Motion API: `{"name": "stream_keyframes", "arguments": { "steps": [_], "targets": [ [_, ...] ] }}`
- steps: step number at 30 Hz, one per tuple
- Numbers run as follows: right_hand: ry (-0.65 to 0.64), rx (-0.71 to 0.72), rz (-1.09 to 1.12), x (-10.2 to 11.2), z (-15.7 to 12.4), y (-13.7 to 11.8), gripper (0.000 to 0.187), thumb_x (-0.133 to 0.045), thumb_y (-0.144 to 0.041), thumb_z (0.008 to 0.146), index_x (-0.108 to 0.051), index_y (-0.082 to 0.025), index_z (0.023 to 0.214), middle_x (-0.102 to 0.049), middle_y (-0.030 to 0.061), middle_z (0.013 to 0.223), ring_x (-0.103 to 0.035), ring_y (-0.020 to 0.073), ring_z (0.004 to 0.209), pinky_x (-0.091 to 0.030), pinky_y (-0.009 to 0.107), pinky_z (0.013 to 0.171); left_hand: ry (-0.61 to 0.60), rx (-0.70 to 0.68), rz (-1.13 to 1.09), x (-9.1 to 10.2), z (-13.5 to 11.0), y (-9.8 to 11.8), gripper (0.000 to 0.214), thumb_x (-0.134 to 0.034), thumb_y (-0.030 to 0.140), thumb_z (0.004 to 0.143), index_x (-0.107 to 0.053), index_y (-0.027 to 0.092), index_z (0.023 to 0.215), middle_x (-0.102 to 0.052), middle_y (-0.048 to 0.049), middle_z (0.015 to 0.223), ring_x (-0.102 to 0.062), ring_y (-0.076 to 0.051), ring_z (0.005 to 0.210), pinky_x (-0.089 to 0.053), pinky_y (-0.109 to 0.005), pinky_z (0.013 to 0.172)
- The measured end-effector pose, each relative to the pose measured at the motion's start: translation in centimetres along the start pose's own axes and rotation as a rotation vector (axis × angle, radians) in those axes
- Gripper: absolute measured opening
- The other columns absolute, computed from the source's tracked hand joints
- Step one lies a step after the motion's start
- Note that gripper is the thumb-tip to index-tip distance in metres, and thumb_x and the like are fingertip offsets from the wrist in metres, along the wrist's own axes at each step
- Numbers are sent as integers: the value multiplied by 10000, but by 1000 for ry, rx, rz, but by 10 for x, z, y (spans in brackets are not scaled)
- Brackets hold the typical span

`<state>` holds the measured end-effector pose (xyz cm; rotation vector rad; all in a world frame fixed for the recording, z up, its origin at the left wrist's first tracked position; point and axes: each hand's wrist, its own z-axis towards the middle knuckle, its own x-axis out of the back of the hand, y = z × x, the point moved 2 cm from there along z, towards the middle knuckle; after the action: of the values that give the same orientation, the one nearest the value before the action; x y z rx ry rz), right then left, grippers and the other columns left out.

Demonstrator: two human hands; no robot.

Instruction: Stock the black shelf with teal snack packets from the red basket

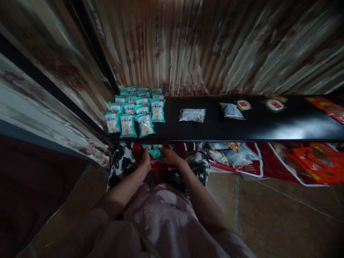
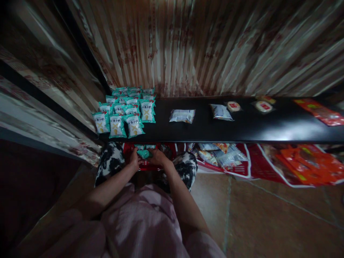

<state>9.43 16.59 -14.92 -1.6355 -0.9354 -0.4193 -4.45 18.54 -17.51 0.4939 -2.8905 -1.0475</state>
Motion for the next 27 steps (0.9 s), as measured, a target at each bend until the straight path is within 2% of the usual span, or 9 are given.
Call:
{"name": "stream_keyframes", "arguments": {
  "steps": [5, 10, 15, 22, 27],
  "targets": [
    [36, -27, 209, 14, -13, 0, 563, -664, -232, 659, -601, -229, 1219, -685, 43, 1085, -618, 243, 990, -439, 296, 871, -21, -9, -38, -1, 3, 1, 327, -486, 478, 822, -616, 192, 912, -659, -24, 721, -636, -161, 680, -464, -227, 550],
    [-10, -77, 486, 19, -28, 0, 591, -648, -275, 685, -556, -227, 1267, -661, 20, 1112, -596, 220, 991, -441, 317, 884, -65, 10, -67, -2, 9, -4, 308, -541, 474, 789, -619, 183, 851, -647, -6, 678, -609, -131, 578, -433, -213, 519],
    [-19, -120, 679, 13, -37, 5, 588, -656, -302, 678, -561, -219, 1252, -663, 5, 1052, -599, 204, 922, -460, 295, 807, -115, 28, -86, -3, 12, -8, 264, -606, 429, 745, -606, 168, 785, -617, 15, 619, -560, -100, 485, -390, -207, 494],
    [32, -156, 960, 3, -41, 16, 576, -697, -296, 625, -589, -231, 1187, -670, -5, 1000, -598, 189, 863, -460, 278, 740, -193, 18, -100, -2, 5, -5, 240, -651, 377, 697, -603, 153, 767, -614, 19, 605, -556, -90, 500, -367, -202, 493],
    [78, -177, 1146, -3, -43, 21, 514, -717, -301, 598, -621, -221, 1096, -684, -16, 890, -605, 164, 729, -455, 262, 655, -251, 14, -116, -5, 1, -3, 239, -652, 380, 697, -605, 160, 778, -622, 16, 624, -559, -95, 520, -383, -211, 510]
  ]
}}
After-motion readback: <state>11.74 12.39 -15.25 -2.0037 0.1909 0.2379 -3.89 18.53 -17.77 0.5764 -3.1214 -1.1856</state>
